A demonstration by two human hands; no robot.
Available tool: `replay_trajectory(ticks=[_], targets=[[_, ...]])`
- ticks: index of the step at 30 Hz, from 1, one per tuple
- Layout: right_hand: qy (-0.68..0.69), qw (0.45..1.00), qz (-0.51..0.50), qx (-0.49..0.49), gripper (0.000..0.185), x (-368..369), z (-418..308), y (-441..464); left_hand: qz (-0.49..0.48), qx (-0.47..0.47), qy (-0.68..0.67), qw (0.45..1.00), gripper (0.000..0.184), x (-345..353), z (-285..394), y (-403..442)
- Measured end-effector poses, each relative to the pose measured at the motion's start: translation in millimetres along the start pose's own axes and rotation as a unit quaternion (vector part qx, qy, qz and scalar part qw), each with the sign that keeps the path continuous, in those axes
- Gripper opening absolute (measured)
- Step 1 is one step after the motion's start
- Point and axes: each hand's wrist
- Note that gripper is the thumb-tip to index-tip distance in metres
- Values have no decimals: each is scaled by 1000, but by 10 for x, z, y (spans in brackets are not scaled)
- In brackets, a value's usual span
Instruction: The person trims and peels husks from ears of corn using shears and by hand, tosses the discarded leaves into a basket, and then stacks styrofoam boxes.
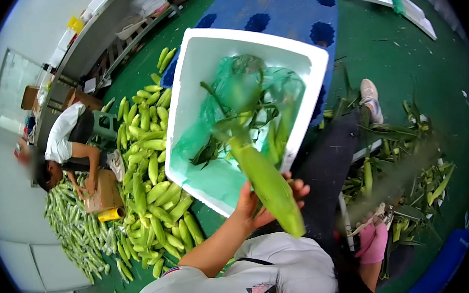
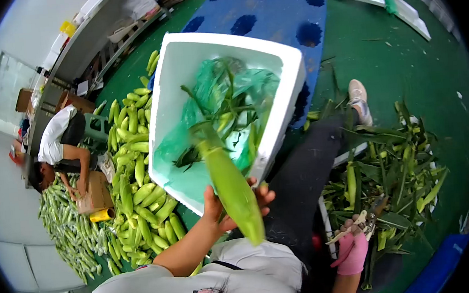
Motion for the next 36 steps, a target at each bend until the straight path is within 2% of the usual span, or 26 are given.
replay_trajectory(ticks=[1,3,5,6,7,9,11,12,13,14,17,19,21,22,23,25,26,29,30,31,33,34,36], targets=[[-2,1000,-9,-7,35,12,-42,-24,-50,49,69,995,88,-46,-37,253],[-45,997,20,-58,40,310,-175,-130,63,176,1,982,86,-59,-140,792],[-81,989,55,-113,43,298,-240,-245,100,143,15,985,86,22,-129,1396],[-139,980,44,-133,45,191,-286,-292,56,50,89,993,85,30,-173,1606],[-159,971,78,-161,47,227,-355,-356,28,-44,158,986,78,135,-297,1795],[-161,963,40,-213,49,12,-343,-413,-18,-163,240,957,71,198,-797,2028],[-194,963,2,-187,52,43,-589,-634,-51,-231,308,922,53,364,-1257,2088],[-306,928,25,-214,55,11,-635,-654,-37,-263,366,892,53,363,-1453,2104],[-351,909,22,-226,60,2,-720,-701,-26,-287,425,858,54,352,-1622,2099],[-407,887,42,-216,63,-12,-815,-725,10,-287,501,816,63,284,-1771,2088],[-521,825,134,-175,72,-76,-974,-746,-117,-227,717,649,70,225,-1914,2062],[-563,789,177,-172,77,-220,-1004,-674,-124,-238,783,561,74,295,-1902,1995],[-638,734,169,-161,77,-362,-1074,-606,-125,-256,845,451,74,450,-1833,1944],[-663,718,141,-160,77,-386,-1136,-589,-133,-236,857,438,73,472,-1797,1936],[-654,733,104,-155,78,-422,-1171,-573,-141,-214,882,395,68,454,-1746,1923],[-559,817,35,-138,78,-549,-1098,-502,-163,-245,881,371,64,554,-1663,1967],[-434,897,-2,-83,76,-587,-1001,-476,-170,-278,865,382,64,545,-1603,1983],[-192,975,-107,-5,71,-571,-818,-465,-176,-366,815,413,68,370,-1475,1981],[-174,978,-110,-29,66,-554,-754,-451,-175,-391,807,407,73,436,-1482,1991],[-109,989,-100,-32,63,-524,-696,-454,-173,-362,824,399,76,437,-1503,1969],[-162,985,-53,-13,77,-494,-623,-431,-169,-315,852,383,80,426,-1580,1848],[-233,972,-16,-14,81,-504,-580,-405,-165,-254,890,341,83,466,-1639,1789],[-394,913,91,-51,76,-457,-594,-425,-153,-245,914,285,83,500,-1669,1738]])
Point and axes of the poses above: each hand's wrist, its own y-axis towards the middle knuckle, its own x-axis out of the palm, z = x × y, and after that the axes turned 11 degrees about -z, right-handed
